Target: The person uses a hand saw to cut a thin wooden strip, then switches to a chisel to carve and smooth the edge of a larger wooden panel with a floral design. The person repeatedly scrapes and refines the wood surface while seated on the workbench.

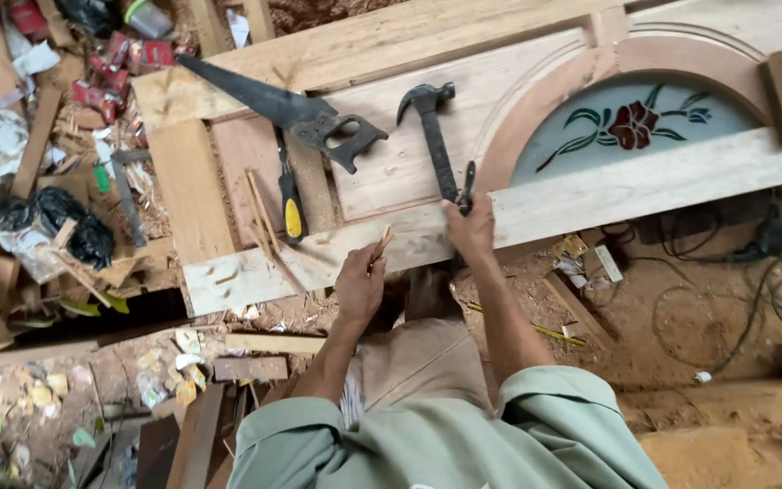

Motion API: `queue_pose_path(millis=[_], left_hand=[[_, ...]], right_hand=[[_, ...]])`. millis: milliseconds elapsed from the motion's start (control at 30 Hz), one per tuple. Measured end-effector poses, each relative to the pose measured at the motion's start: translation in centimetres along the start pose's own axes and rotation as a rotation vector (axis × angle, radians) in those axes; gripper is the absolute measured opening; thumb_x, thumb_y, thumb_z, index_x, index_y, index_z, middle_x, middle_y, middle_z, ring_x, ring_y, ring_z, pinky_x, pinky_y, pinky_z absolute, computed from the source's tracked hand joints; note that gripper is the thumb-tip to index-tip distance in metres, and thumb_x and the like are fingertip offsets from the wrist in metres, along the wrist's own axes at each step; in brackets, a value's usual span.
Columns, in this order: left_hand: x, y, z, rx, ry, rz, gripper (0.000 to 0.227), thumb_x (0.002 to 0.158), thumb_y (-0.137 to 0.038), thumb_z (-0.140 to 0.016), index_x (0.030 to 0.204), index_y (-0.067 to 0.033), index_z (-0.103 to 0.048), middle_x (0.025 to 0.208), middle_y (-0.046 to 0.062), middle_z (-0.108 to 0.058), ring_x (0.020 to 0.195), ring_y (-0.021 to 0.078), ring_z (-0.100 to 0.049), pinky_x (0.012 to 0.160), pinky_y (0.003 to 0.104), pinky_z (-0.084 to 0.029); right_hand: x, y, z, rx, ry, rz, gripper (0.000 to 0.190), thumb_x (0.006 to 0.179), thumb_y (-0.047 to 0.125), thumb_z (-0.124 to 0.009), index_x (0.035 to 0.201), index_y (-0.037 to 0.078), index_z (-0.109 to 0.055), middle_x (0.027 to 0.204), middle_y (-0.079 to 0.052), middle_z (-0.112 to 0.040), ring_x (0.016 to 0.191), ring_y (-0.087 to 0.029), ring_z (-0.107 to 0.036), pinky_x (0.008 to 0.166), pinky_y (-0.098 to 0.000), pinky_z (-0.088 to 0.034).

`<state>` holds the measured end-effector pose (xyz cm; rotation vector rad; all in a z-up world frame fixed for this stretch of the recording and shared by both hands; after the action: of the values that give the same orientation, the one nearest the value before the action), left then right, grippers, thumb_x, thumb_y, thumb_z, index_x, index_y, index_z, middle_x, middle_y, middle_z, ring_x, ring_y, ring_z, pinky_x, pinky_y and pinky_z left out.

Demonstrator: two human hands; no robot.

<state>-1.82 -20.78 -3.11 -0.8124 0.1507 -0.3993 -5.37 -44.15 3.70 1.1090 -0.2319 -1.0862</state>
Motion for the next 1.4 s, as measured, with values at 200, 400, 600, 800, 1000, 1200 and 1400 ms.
queue_pose_path(millis=[200,400,600,800,1000,1200,1400], left_hand=[[0.5,-0.5,0.7,-0.279,0.034,0.3,0.029,0.095,-0.026,-0.073,0.122,-0.0169,-0.071,0.101,0.008,-0.076,0.093,0.0292,-0.075,0.078,0.043,-0.061],[0.8,-1.5,0.8,-0.172,0.019,0.365,0.024,0.093,-0.034,-0.075,0.114,-0.0229,-0.075,0.093,0.005,-0.077,0.091,0.0281,-0.075,0.079,0.042,-0.06],[2.7,-2.4,-1.5,0.23,-0.003,0.016,0.023,0.089,-0.022,-0.073,0.112,-0.0195,-0.074,0.103,0.003,-0.065,0.095,0.0276,-0.07,0.08,0.041,-0.061],[0.6,-6.1,-1.5,0.389,-0.076,-0.201,0.022,0.099,-0.023,-0.06,0.12,-0.0191,-0.067,0.101,0.003,-0.049,0.09,0.0287,-0.066,0.073,0.04,-0.063],[-1.1,-10.0,-3.4,0.014,0.579,0.221,0.039,0.107,-0.05,-0.039,0.109,-0.0177,-0.06,0.091,0.017,-0.07,0.092,0.0441,-0.071,0.082,0.055,-0.056],[-4.0,-5.7,-7.7,-0.208,0.636,0.163,0.031,0.107,-0.031,-0.042,0.118,-0.0085,-0.061,0.095,0.024,-0.069,0.09,0.0486,-0.07,0.074,0.055,-0.058],[-3.3,-4.3,-6.3,-0.184,0.7,0.186,0.038,0.108,-0.047,-0.041,0.106,-0.0149,-0.061,0.081,0.024,-0.071,0.08,0.0497,-0.071,0.066,0.057,-0.056]], right_hand=[[-0.2,1.8,-7.1,0.364,0.401,-0.17,0.024,0.087,0.026,-0.076,0.101,0.011,-0.063,0.077,-0.011,-0.065,0.058,-0.023,-0.068,0.046,-0.0375,-0.057],[1.4,1.5,-0.6,0.521,0.501,-0.439,0.02,0.095,0.021,-0.07,0.107,0.012,-0.057,0.08,-0.014,-0.066,0.06,-0.026,-0.069,0.049,-0.0398,-0.061],[0.6,0.0,8.7,0.424,0.534,-0.356,0.053,0.091,-0.001,-0.067,0.14,0.006,-0.048,0.101,-0.023,-0.066,0.075,-0.029,-0.071,0.059,-0.0405,-0.064],[-0.8,-7.2,8.8,0.786,0.371,-0.469,0.024,0.097,0.015,-0.065,0.12,0.008,-0.06,0.102,-0.017,-0.073,0.07,-0.023,-0.074,0.048,-0.0217,-0.056],[-2.0,-12.8,8.7,1.128,0.407,-0.625,0.018,0.104,0.026,-0.058,0.119,0.018,-0.062,0.115,-0.014,-0.072,0.086,-0.019,-0.069,0.058,-0.0171,-0.047],[-4.8,-9.5,8.7,0.614,0.141,-0.316,0.016,0.105,0.023,-0.058,0.12,0.018,-0.062,0.102,-0.015,-0.069,0.079,-0.02,-0.068,0.052,-0.0191,-0.046],[-4.6,-11.4,5.0,-0.114,-0.129,0.522,0.025,0.103,0.015,-0.062,0.126,0.009,-0.069,0.105,-0.014,-0.065,0.093,-0.031,-0.069,0.077,-0.0395,-0.058]])
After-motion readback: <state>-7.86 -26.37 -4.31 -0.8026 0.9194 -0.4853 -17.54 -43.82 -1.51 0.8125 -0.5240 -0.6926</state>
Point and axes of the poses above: each hand's wrist, its own x-axis towards the middle knuckle, its own z-axis out of the back of the hand, y = z × x, the point moved 3 cm from there along x, towards the middle knuckle
